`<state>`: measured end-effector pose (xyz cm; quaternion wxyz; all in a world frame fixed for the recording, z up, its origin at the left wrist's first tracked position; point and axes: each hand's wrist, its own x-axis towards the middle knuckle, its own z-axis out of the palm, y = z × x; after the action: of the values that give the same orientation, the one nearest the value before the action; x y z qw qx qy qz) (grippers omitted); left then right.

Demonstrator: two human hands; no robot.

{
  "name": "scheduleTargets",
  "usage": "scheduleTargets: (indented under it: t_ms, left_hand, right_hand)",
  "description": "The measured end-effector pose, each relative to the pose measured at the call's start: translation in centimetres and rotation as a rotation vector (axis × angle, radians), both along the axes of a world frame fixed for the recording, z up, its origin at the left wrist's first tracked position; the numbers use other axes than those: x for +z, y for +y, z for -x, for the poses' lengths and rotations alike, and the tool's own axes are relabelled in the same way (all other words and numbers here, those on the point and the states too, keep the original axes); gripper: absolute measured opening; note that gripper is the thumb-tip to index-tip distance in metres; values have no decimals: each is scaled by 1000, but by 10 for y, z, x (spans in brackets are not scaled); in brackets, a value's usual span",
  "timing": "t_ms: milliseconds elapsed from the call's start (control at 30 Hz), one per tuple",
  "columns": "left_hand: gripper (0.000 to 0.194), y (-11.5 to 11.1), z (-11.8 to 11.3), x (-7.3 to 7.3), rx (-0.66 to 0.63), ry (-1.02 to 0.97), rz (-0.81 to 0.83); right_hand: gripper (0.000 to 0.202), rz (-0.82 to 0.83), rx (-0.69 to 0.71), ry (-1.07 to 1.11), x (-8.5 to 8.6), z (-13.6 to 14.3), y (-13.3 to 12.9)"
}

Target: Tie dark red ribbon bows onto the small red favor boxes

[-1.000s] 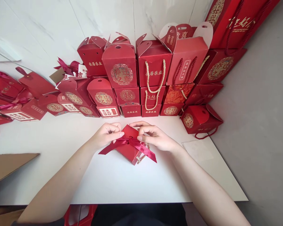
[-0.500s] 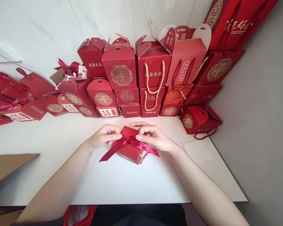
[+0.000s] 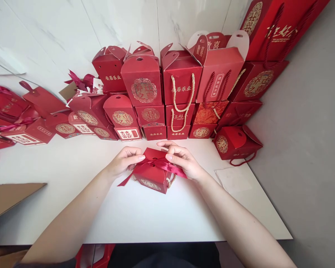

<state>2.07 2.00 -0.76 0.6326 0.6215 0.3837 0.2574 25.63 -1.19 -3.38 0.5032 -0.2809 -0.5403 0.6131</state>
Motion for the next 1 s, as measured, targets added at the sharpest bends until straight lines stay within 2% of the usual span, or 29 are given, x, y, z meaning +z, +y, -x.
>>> scheduleTargets:
  t_ms: [67, 167, 267, 333, 467, 500, 567, 667, 767, 900, 1000]
  left_hand:
    - [45, 0, 0, 1, 5, -9, 9]
    - [44, 0, 2, 7, -15, 32, -29]
    - [33, -1, 5, 17, -73, 111, -71]
    - [27, -3, 8, 24, -72, 174, -119]
    - [35, -5, 17, 35, 10, 419, -233]
    - [40, -5, 19, 37, -26, 476, -215]
    - [48, -4, 24, 41, -178, 512, -100]
    - [54, -3, 26, 43, -392, 466, 102]
    - [53, -4, 24, 43, -487, 478, 199]
    - [41, -6, 19, 43, -522, 460, 208]
    - [33, -5, 18, 41, -488, 396, 150]
  right_hand:
    - [31, 11, -5, -29, 1, -1, 1]
    - [31, -43, -21, -190, 5, -3, 2]
    - [22, -114, -37, -349, 11, -6, 2]
    - [20, -143, -108, -439, 18, -10, 0]
    - [29, -192, -301, -709, 31, -20, -3]
    - [33, -179, -297, -770, 34, -23, -4]
    - [42, -133, -227, -834, 37, -28, -5]
    - [43, -51, -122, -727, 36, -28, -5]
    - [35, 50, -44, -528, 33, -24, -5]
    - [32, 90, 111, -481, 33, -22, -7]
    - [33, -71, 58, -566, 34, -23, -8]
